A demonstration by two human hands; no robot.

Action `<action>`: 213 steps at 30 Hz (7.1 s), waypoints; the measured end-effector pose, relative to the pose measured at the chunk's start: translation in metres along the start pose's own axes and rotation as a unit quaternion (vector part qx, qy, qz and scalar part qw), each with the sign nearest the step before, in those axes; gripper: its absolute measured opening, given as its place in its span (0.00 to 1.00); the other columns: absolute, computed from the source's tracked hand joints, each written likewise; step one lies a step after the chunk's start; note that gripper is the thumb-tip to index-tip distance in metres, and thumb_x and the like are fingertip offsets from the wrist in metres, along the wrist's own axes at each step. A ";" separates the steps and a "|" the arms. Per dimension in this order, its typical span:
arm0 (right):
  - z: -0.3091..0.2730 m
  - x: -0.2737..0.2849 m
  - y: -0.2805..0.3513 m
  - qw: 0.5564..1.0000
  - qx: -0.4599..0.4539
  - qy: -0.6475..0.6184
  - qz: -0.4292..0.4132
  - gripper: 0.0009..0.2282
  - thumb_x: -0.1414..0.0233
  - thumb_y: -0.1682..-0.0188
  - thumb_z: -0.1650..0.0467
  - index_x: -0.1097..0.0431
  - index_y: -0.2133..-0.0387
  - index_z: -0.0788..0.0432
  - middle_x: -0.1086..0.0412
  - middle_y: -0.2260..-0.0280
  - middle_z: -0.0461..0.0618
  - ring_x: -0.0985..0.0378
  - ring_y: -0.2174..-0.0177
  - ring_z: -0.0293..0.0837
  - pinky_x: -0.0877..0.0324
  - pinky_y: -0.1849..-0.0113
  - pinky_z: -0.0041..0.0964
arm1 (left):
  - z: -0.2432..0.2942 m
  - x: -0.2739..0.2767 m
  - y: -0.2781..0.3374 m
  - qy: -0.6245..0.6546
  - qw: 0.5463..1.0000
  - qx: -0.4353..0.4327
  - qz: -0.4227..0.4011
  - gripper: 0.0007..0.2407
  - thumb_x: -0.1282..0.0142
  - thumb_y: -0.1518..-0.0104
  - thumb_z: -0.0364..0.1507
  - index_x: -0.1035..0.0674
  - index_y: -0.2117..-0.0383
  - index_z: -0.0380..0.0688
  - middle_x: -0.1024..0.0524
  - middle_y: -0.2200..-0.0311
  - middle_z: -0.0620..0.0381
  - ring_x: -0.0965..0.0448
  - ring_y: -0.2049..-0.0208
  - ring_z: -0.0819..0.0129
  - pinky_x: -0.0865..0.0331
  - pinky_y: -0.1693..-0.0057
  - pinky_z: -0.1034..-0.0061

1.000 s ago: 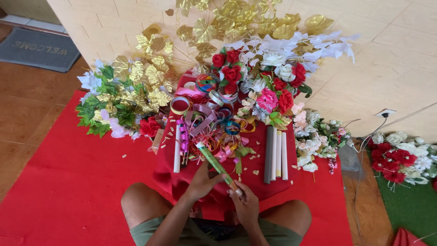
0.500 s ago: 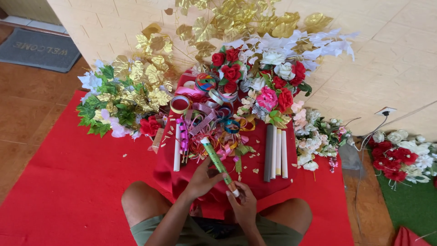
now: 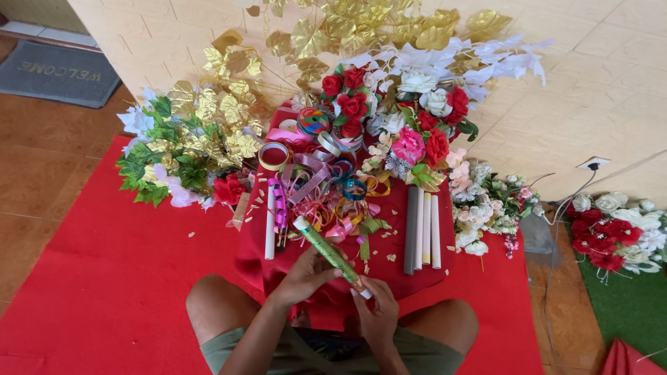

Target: The person wraps a green glittery ribbon around a white stick, then switches to an orange ribbon to continue wrapping the same stick. The person adjusts the ribbon tension and overlaps the layers while working on the floor.

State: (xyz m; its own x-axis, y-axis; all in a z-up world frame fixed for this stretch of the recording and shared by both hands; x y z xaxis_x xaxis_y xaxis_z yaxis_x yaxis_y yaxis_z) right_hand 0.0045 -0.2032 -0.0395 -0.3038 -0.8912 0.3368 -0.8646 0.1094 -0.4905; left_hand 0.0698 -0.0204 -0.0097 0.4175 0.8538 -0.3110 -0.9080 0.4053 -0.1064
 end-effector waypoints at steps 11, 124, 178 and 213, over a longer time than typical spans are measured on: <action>0.019 -0.002 0.004 0.992 -0.076 -0.103 -0.010 0.27 0.36 0.57 0.77 0.34 0.42 0.64 0.23 0.54 0.59 0.19 0.51 0.48 0.18 0.51 0.40 | -0.007 0.004 0.003 0.034 0.999 -0.025 0.000 0.21 0.41 0.38 0.22 0.32 0.39 0.41 0.22 0.54 0.50 0.19 0.47 0.55 0.22 0.41 0.62; 0.081 -0.056 0.036 0.729 -0.424 -0.523 -0.126 0.19 0.53 0.44 0.65 0.31 0.52 0.73 0.41 0.78 0.52 0.36 0.75 0.50 0.40 0.68 0.45 | -0.028 0.025 -0.024 -0.018 0.983 0.078 0.164 0.20 0.48 0.37 0.33 0.27 0.38 0.43 0.22 0.50 0.50 0.19 0.51 0.58 0.17 0.49 0.65; 0.086 -0.076 0.007 0.794 -0.402 -0.430 -0.149 0.13 0.52 0.42 0.63 0.29 0.65 0.61 0.38 0.76 0.48 0.32 0.76 0.45 0.35 0.70 0.41 | -0.058 0.004 -0.001 -0.101 0.968 0.156 0.170 0.15 0.41 0.40 0.34 0.23 0.48 0.45 0.15 0.60 0.55 0.14 0.61 0.65 0.16 0.59 0.73; 0.081 -0.082 -0.006 0.747 -0.437 -0.449 -0.221 0.13 0.52 0.42 0.62 0.29 0.60 0.60 0.28 0.73 0.51 0.32 0.75 0.42 0.37 0.69 0.36 | -0.078 0.041 -0.019 0.041 0.973 0.052 0.223 0.20 0.50 0.37 0.40 0.26 0.44 0.41 0.22 0.51 0.51 0.19 0.50 0.58 0.19 0.47 0.62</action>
State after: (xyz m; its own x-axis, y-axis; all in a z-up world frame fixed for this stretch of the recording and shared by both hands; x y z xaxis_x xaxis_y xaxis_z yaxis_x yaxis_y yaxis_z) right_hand 0.0670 -0.1668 -0.1292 0.1402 -0.8180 -0.5579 -0.8512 -0.3874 0.3542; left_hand 0.1015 -0.0193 -0.0944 -0.0255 0.9252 -0.3786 -0.9879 0.0348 0.1514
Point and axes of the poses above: each hand's wrist, its own y-axis away from the middle knuckle, its own x-axis out of the back of the hand, z = x × y, the point moved 8 cm from there along -y, towards the middle knuckle
